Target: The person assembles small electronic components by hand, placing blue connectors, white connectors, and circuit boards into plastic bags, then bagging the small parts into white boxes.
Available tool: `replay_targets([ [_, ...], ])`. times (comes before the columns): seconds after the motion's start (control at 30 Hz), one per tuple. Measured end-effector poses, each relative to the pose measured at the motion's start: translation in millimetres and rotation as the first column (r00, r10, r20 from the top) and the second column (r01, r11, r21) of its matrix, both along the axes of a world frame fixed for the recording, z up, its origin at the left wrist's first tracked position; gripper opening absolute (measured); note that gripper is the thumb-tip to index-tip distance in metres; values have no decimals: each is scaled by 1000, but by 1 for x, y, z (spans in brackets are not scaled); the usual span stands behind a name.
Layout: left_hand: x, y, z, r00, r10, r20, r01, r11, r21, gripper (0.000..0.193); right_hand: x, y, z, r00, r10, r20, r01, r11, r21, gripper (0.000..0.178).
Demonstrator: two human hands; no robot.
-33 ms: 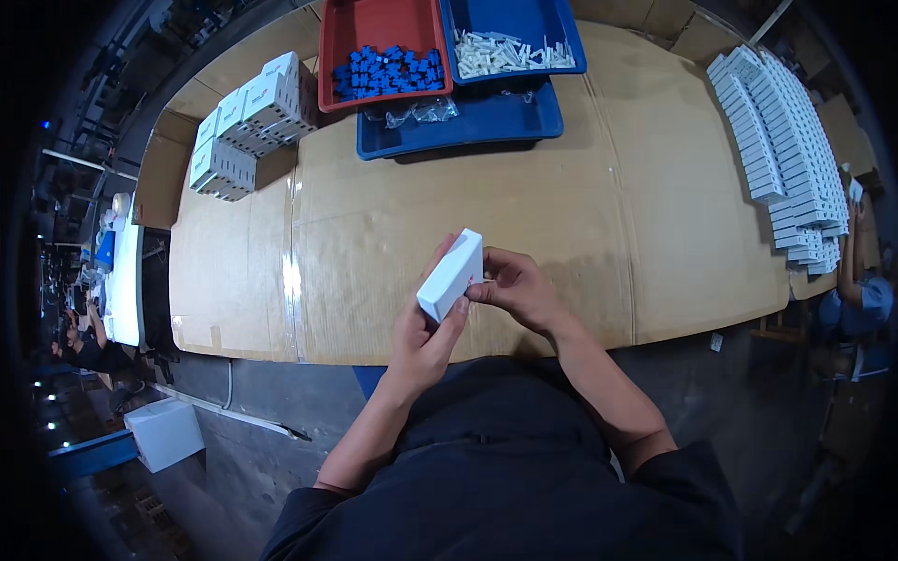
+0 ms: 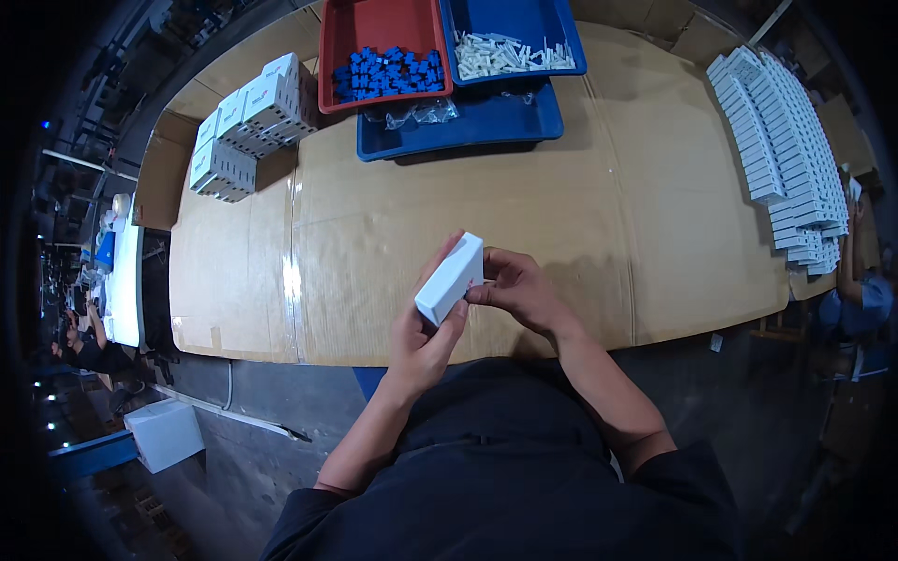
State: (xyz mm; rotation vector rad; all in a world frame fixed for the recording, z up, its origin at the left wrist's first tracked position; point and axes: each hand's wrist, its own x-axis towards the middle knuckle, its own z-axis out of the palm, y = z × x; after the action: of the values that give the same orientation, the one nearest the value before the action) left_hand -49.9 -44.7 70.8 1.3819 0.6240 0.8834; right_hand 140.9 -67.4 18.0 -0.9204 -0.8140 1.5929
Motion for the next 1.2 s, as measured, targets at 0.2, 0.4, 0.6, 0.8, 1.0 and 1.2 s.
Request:
replay_targets([
  [0.2, -13, 13, 5, 981, 151, -118, -125, 970, 208, 61, 10, 6, 10, 998, -22, 64, 18, 997, 75, 41],
  [0.4, -16, 24, 11, 928, 206, -310, -45, 889, 456, 41, 6, 4, 30, 976, -48, 213, 5, 981, 196, 44],
  [0.6, -18, 14, 8, 945, 237, -225, -183, 954, 239, 30, 4, 3, 30, 990, -100, 101, 84, 985, 152, 41],
  [0.8, -20, 16, 7, 951, 206, -230, -162, 967, 196, 31, 4, 2, 24, 943, -195, 269, 88, 928, 362, 32],
  [1.0, -30, 26, 31, 931, 166, -325, -58, 947, 316, 29, 10, 2, 50, 766, -178, 618, -141, 891, 432, 51],
  [1.2, -30, 17, 8, 978, 207, 31, -196, 958, -208, 45, -6, -2, 56, 960, -188, 206, 127, 953, 276, 57],
])
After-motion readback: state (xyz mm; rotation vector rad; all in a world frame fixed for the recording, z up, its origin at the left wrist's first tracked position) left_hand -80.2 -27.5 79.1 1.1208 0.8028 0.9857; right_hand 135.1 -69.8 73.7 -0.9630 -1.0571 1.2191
